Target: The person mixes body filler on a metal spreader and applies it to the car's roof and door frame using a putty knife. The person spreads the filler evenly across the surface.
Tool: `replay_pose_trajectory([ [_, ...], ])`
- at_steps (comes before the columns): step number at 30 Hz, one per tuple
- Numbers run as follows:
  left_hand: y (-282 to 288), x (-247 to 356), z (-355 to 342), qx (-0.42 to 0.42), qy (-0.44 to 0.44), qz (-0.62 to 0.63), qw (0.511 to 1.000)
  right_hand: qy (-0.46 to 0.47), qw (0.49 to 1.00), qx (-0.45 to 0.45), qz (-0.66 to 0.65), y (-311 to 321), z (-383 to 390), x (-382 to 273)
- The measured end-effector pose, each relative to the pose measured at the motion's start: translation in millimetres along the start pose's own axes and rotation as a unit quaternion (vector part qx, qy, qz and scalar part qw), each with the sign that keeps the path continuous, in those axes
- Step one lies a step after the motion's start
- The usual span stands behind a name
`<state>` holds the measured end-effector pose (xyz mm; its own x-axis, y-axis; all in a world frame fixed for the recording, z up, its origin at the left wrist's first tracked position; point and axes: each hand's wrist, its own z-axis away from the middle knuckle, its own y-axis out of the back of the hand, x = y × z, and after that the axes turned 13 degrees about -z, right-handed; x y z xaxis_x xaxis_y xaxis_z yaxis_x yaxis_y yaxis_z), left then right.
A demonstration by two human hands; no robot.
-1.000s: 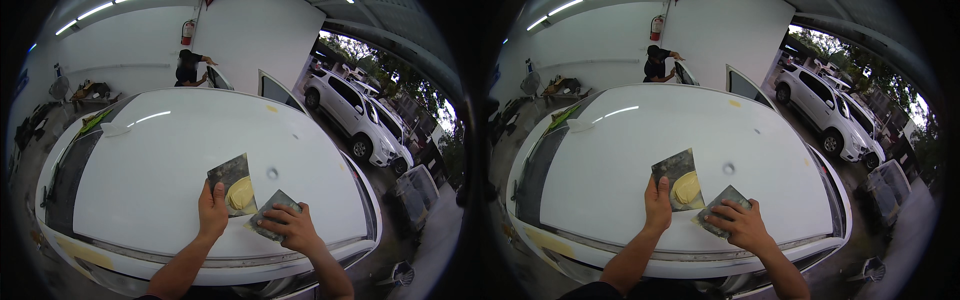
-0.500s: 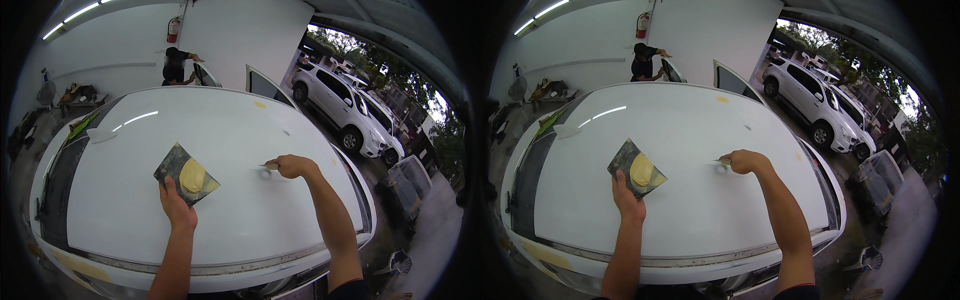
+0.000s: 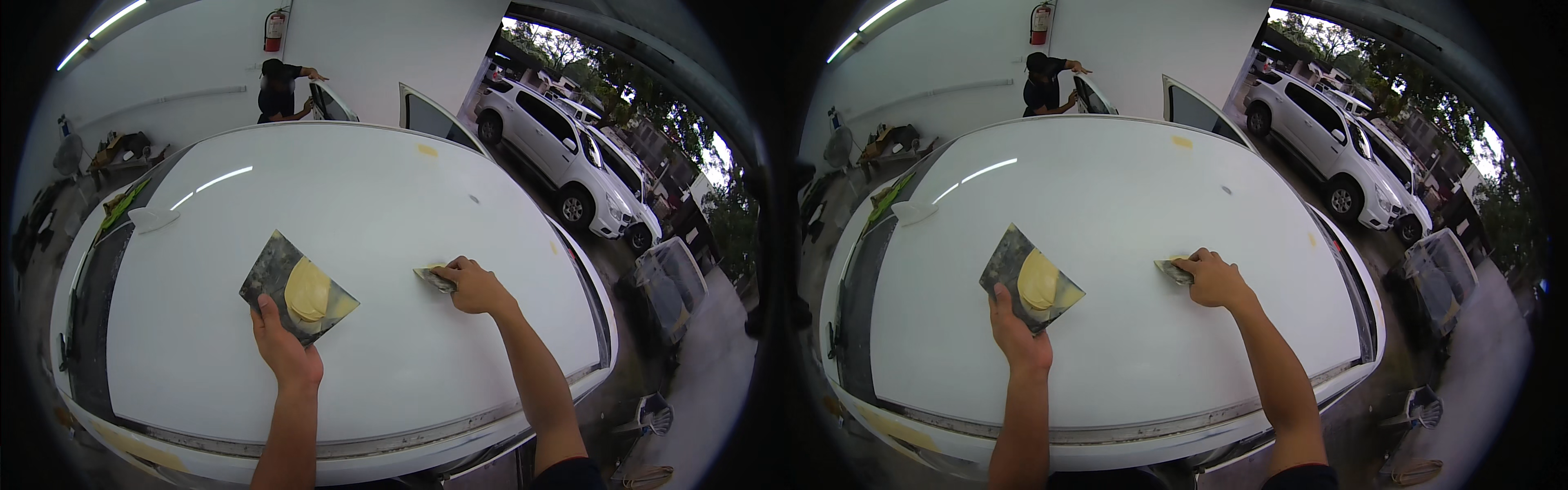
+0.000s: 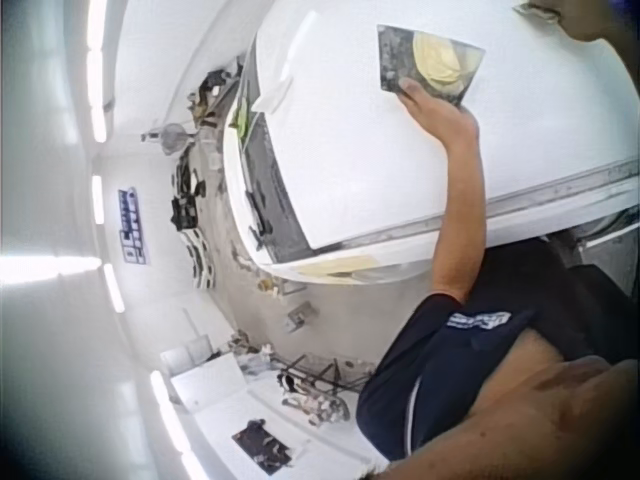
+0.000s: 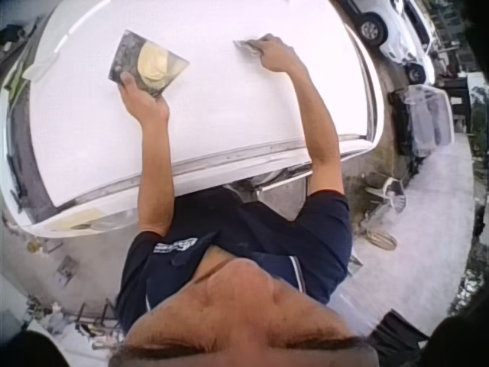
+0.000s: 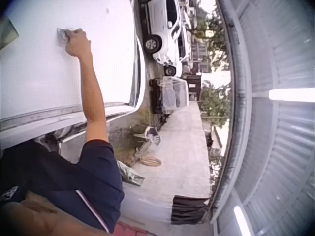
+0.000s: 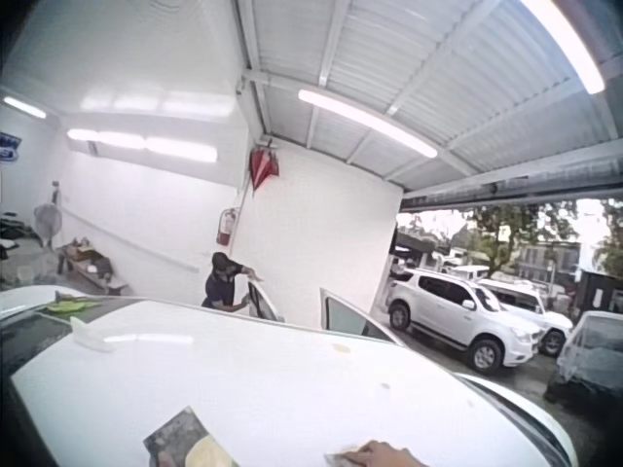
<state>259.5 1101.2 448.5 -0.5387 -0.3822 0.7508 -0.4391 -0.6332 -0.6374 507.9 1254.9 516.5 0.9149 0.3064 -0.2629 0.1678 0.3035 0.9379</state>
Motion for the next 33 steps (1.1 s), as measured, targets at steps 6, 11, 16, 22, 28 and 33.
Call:
replay_pose_trajectory([
  [6, 0.4, 1.6, 0.5, 0.002, 0.019, -0.005, 1.000, 0.013, 0.999, -0.042, -0.014, 16.2, 7.7, 18.5],
  [11, -2.6, 3.1, 1.6, 0.001, 0.008, -0.009, 1.000, -0.012, 0.999, -0.042, 0.015, 28.0, -40.5, 4.2],
  [16, -4.7, 2.1, 2.3, 0.019, 0.013, -0.004, 1.000, 0.005, 0.999, 0.025, 0.033, -7.3, -4.9, -0.4],
  [22, -0.6, 2.9, 0.3, 0.010, 0.033, 0.004, 0.999, 0.037, 0.999, -0.005, 0.025, -2.1, 24.4, 16.6],
  [28, 1.2, 1.7, -0.8, 0.011, 0.010, -0.005, 1.000, -0.009, 1.000, -0.011, -0.016, 16.0, -39.9, 11.4],
  [33, 2.3, -0.3, -1.4, 0.013, 0.024, -0.006, 1.000, 0.015, 0.998, 0.068, 0.005, -23.2, 5.8, 3.4],
])
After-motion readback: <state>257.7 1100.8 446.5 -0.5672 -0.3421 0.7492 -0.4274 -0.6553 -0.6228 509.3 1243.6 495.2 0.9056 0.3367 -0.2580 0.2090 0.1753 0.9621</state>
